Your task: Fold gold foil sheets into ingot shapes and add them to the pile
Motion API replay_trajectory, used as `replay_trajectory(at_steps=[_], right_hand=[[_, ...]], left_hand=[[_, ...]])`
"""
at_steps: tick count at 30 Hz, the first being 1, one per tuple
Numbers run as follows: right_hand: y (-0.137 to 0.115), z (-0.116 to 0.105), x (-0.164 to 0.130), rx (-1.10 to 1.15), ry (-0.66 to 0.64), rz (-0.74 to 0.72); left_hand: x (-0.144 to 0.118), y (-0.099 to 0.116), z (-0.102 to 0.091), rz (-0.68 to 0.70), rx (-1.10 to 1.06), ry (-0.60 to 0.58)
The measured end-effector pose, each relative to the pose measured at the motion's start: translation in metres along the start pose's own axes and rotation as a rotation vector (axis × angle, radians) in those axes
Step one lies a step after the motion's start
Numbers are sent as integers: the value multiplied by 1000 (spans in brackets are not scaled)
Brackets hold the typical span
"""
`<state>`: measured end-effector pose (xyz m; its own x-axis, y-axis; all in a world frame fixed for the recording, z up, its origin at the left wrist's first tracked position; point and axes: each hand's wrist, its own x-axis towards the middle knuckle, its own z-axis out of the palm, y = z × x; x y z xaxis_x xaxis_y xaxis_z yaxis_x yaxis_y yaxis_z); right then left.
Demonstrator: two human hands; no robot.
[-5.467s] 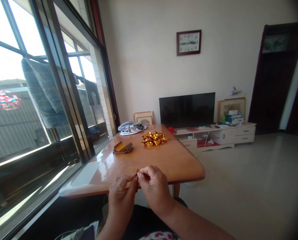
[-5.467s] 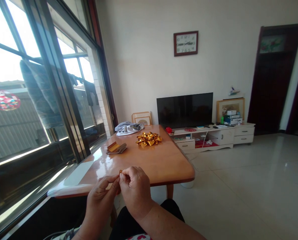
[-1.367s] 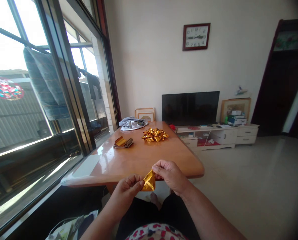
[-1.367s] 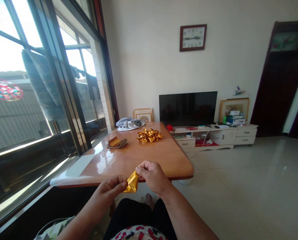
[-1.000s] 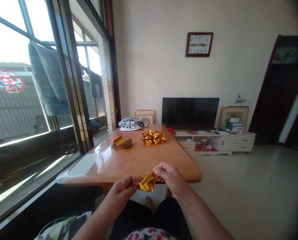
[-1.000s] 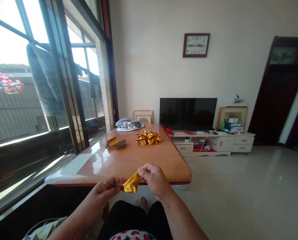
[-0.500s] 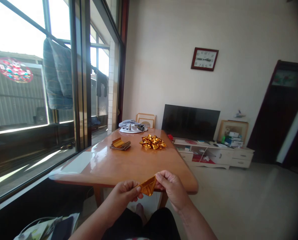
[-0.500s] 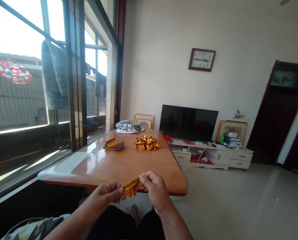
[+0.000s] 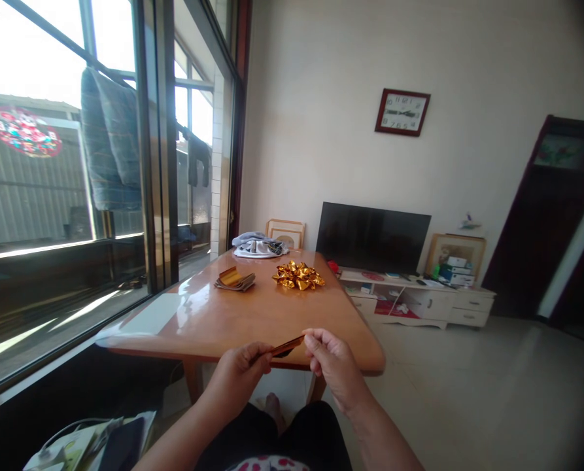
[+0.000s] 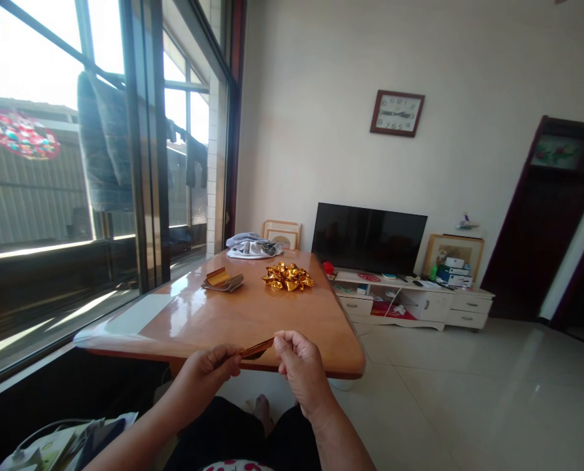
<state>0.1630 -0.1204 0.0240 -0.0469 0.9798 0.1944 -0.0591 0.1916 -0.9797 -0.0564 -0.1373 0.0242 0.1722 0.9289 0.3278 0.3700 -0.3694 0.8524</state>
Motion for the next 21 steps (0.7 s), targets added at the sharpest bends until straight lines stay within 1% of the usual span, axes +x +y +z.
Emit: replay_trajectory(at_steps=[3,5,10,15,21], right_hand=[[0,4,-1,-3,-26,-4],[2,6,0,-1,-26,-4],[7,8,1,3,-44,-4],[11,10,-1,5,-65,-12],[11,14,-4,9,-78,7]], left_hand=[[0,0,0,52,60,13],[1,-2,1,61,59,28],[2,-10,2,-16,-75,45],[1,-8,3,-92,-166,60],[1,-6,3,-110,-204,105]])
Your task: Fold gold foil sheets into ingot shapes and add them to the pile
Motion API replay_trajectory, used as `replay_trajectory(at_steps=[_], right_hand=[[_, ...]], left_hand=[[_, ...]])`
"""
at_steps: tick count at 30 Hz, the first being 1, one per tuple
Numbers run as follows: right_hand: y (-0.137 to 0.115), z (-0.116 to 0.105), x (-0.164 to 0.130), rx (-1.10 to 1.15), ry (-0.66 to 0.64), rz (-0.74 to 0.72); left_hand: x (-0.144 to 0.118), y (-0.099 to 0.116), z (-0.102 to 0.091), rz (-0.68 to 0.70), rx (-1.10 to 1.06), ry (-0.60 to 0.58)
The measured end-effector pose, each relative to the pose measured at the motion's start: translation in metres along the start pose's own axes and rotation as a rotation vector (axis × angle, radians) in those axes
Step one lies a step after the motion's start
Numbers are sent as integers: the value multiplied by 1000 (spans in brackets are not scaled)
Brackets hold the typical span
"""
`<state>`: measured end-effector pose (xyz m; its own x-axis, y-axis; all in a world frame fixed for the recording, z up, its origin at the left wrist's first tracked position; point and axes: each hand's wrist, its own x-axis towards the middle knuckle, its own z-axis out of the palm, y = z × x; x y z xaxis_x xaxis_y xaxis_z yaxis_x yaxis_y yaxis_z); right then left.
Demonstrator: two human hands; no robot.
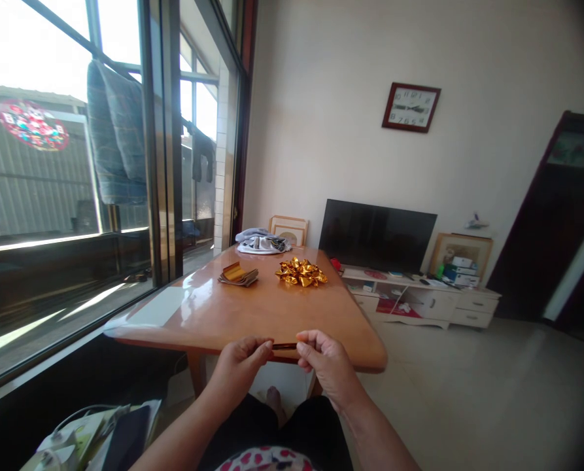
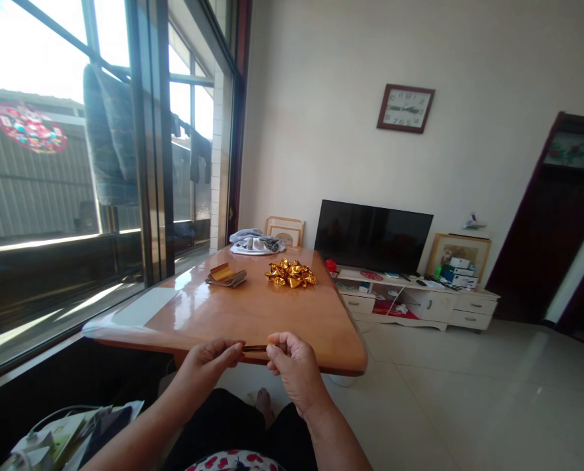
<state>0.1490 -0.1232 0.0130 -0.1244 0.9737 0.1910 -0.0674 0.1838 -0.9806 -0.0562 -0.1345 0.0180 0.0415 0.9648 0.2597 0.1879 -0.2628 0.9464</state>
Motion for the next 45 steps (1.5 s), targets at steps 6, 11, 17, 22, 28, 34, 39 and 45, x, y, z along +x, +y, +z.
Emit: replay_trajectory(at_steps=[6,11,17,22,28,34,39,45], right_hand=[[-1,6,-2,26,3,26],[9,14,1,23,97,101],[17,19,2,33,107,154],[23,21,3,6,125,128],[31,28,3,-91,168,18],[28,34,-2,-177,161,-106],[30,33,0,-153,155,-88],[35,31,3,-179,143,-65]], left_hand=[[-1,-1,3,39,7,48],[-4,-5,5,212,141,112],[-5,-13,3,366,357,144],[-1,-22,3,322,323,149],[3,-30,9,170,97,183],[7,-35,15,63,-197,230],[8,-38,15,-35,-316,207],[7,-38,16,-69,-340,170]])
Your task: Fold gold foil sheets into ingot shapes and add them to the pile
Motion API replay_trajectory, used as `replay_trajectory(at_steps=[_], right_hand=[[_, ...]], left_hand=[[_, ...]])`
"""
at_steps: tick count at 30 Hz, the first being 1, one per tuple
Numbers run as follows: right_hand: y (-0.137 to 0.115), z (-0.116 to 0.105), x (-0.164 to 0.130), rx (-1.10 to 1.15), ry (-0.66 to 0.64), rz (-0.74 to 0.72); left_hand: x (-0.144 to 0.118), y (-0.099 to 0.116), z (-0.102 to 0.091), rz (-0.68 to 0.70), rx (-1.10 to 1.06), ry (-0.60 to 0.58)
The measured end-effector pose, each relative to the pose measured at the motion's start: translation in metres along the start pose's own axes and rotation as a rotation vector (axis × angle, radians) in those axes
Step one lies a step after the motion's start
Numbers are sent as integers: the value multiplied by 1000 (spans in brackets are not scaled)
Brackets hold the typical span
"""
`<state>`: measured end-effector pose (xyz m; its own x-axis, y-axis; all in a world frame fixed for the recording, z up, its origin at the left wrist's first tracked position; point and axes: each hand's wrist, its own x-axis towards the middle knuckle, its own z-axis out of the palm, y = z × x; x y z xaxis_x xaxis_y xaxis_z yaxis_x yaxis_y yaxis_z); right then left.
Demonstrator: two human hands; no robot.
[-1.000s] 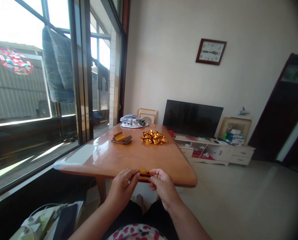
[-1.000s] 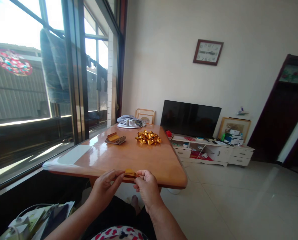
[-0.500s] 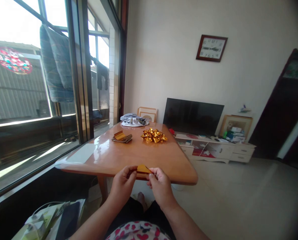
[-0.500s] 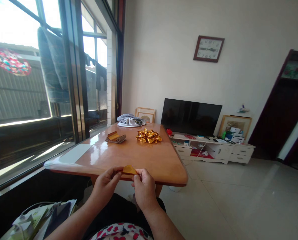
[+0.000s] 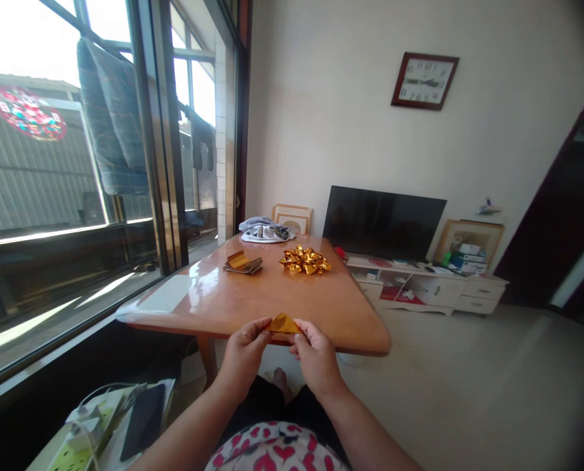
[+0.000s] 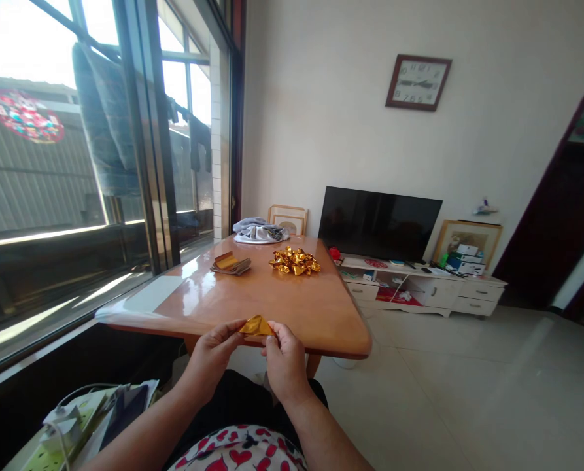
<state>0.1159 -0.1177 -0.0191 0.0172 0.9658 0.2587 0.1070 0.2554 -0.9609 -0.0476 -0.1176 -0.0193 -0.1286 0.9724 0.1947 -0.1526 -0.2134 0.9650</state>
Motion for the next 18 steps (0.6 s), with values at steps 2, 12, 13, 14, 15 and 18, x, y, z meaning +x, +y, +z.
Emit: replay_trajectory(at_steps=[2,12,13,14,15,18], right_hand=[[0,0,0,-4,0,-7],[-3,-2,2,-45,-13,-17],[-3,-2,2,-48,-15,-17],[-2,-2,2,-50,-17,-17],[-2,-2,2,-53,-20,-16],[-2,-2,1,-54,-29,-13]], left_hand=[[-1,0,0,9,22,-15],[0,-1,-2,48,113,-29],[1,-1,-2,55,121,-27],[1,-1,-3,60,130,-22],[2,-1,-3,65,140,-15],[3,-3,-4,71,170,2]])
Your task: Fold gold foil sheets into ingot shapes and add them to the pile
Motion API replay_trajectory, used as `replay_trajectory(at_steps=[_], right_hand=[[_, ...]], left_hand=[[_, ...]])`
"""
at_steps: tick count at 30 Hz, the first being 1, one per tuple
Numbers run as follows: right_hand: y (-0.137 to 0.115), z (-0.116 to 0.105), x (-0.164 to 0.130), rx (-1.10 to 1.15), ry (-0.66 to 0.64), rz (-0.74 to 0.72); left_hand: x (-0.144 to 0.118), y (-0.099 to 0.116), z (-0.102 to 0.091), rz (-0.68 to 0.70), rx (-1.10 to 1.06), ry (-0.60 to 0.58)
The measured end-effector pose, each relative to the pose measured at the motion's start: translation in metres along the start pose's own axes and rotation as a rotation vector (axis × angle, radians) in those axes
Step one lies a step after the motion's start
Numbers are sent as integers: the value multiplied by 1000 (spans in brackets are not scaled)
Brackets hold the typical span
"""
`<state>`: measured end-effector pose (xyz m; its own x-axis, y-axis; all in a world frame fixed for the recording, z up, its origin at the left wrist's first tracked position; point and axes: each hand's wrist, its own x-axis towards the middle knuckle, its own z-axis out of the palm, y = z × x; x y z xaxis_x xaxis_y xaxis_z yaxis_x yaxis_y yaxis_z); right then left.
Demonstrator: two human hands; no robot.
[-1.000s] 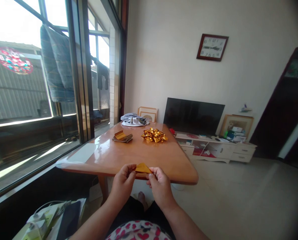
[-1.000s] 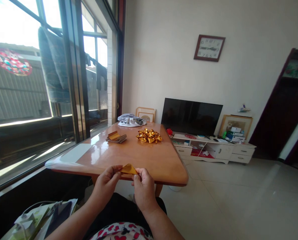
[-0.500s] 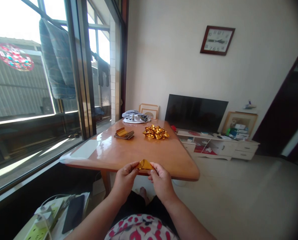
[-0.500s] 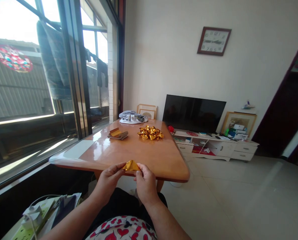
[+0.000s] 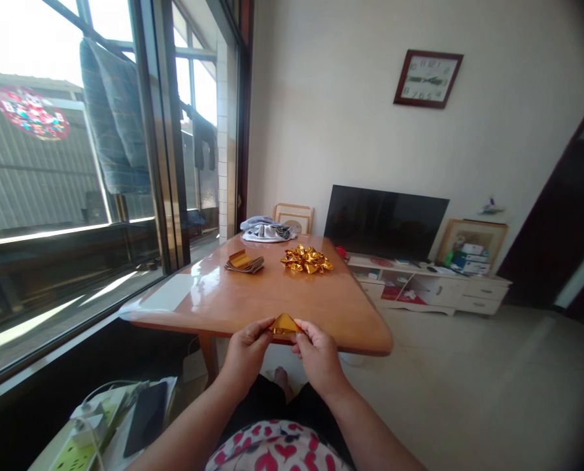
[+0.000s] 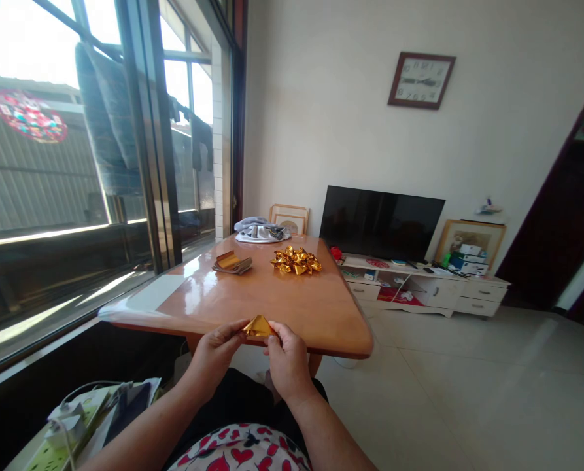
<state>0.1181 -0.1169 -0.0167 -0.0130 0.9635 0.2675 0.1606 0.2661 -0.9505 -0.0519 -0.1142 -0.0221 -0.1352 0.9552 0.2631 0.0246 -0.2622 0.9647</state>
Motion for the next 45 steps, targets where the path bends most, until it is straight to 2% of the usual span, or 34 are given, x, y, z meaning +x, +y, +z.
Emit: replay_trajectory(at_steps=[21,45], right_hand=[[-1,-1,2,-21,-18,-49],[1,-1,2,-30,-61,-18]], left_hand=[[2,-1,-2,56,70,0],[3,2,-3,64,115,-14]])
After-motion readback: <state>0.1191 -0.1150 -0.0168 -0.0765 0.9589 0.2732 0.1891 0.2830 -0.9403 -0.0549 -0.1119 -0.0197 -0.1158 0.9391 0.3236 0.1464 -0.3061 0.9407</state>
